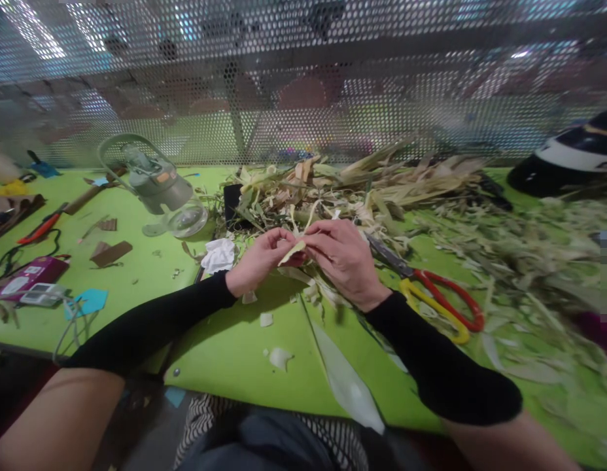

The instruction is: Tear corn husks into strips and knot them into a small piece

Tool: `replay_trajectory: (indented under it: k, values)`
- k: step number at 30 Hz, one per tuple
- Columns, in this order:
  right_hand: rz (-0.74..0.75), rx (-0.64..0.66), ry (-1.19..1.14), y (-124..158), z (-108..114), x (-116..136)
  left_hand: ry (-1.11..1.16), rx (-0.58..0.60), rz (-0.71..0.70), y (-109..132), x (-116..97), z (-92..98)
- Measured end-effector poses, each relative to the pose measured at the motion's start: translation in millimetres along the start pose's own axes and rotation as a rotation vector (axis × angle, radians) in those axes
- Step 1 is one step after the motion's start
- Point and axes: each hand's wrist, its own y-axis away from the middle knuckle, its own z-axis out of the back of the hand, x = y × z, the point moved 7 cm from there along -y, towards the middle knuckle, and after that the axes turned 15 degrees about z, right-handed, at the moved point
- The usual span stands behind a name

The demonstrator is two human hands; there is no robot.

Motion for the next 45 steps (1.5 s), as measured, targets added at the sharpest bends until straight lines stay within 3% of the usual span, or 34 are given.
replay_trajectory:
  k: [7,11,16,20,25,30,36,39,45]
  values:
    - [-0.510,-0.143,-0.421,15,-12,-34,-0.193,0.048,-0.179,1,-5,-2.4]
    - [-0.601,-0.128,-0.575,13,-18,-31,-0.222,0.048,-0.188,2,-3,-3.0]
    - [-0.679,-0.193,-0.558,14,-17,-30,-0.193,0.069,-0.129,4,-1,-6.5]
    - [-0.687,-0.309,-0.470,17,-16,-30,-0.216,0.029,-0.130,4,4,-6.6]
    - [-0.632,-0.354,-0.339,23,-16,-20,-0.205,0.026,-0.157,2,9,-6.4]
    - [-0.325,-0.163,-0.027,14,-9,-3,-0.176,0.086,-0.149,1,10,-8.2]
    - [-0.194,-0.028,-0.056,3,-8,0,-0.128,0.091,-0.118,2,10,-9.6]
    - [-0.269,-0.007,-0.156,2,-10,-5,-0.174,0.079,-0.132,2,10,-8.5]
    - [-0.637,0.003,-0.439,14,-20,-26,-0.421,-0.025,-0.185,2,5,-3.6]
